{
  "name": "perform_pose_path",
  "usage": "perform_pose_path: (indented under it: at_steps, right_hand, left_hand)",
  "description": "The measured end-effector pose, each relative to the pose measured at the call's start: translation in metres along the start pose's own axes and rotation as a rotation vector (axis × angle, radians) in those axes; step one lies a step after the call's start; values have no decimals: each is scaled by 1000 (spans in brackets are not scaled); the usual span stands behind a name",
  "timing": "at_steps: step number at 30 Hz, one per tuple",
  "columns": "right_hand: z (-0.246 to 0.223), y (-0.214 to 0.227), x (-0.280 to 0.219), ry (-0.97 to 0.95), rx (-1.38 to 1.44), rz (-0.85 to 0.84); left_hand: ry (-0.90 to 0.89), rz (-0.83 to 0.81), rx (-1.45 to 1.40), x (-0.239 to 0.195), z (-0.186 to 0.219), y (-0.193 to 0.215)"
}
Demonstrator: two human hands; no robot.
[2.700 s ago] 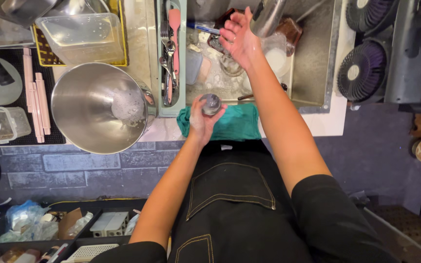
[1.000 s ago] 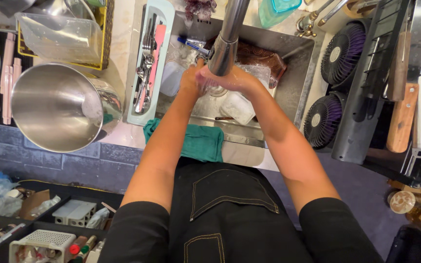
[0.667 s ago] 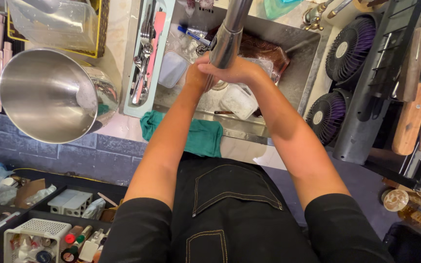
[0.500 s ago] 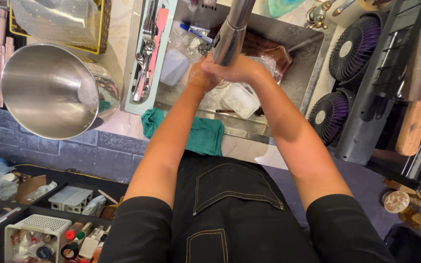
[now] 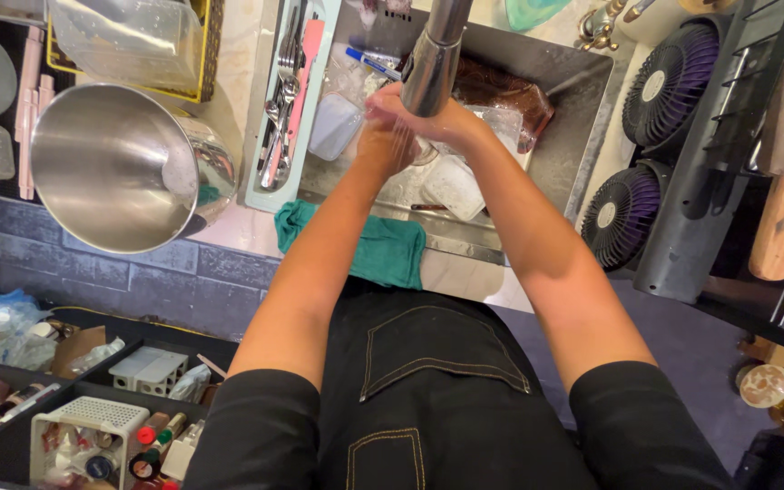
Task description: The person washes several kitchen items in a sink, including a plastic container, a lid, a metal bowl, and a small metal cup. They use a scrubber and running water to clean each item, then rinse them thoroughly.
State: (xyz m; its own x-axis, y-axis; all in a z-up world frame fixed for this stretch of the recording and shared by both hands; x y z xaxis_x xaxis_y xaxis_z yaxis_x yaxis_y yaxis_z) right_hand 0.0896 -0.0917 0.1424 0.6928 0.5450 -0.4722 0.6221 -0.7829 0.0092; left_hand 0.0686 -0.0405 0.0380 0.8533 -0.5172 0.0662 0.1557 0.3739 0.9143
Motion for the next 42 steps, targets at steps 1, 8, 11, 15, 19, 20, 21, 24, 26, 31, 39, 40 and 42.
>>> perform_pose_path:
  at_steps: [1,8,11,15,19,20,21,24,26,31,39,40,42]
  right_hand:
    - [2,3,5,-7,14,52]
    - [38,50,-1,161,49,537]
    - [77,80,-23,162,218,648]
    - [130,93,-65,85,420,718]
    - [155,77,-77,-50,646,620]
    - [156,71,-73,-17,841,538]
    - [155,64,-66,17,1034,449]
    - [152,47,-48,92,1265,335]
    - [150,40,-34,112,1293,325]
    - [144,26,-15,72,1326,300]
    - [93,35,1,179,1210,211]
    - [90,34,5,174,1215,213]
    - [81,32,13,125,1217,116]
  left_hand:
    - [47,-16,-18,6,-5,-5]
    - [9,32,-63,79,12,15]
    - [-95,9,-68,104,28,29]
    - [-238,-224,-7,118,54,11]
    - [-355,-132,-163,123,66,22]
    - [-382,-34,-257,121,67,32]
    - [-301,-81,-346,119,60,28]
    - [-143,-76,-555,95,45,27]
    - [-192,123,-616,79,48,47]
    - [-95,232,-1059,50,44,64]
    - [149,422,-1060,46,24,68]
    - [185,429,-1031,44,21,66]
    - [280,419,-1001,36,13,62]
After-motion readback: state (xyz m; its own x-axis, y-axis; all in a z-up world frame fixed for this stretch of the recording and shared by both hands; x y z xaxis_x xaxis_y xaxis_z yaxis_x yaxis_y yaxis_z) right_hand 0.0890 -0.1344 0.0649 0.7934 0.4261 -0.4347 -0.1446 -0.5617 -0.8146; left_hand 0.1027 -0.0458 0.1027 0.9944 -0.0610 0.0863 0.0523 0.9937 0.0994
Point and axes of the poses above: each hand's wrist, its own x-axis towards the middle knuckle, its own y-axis out of the back of the hand, z = x × y, the point moved 9 cm from there along x, towards the middle knuckle, and after that the axes turned 10 degrees about -y, right-handed, at the moved point
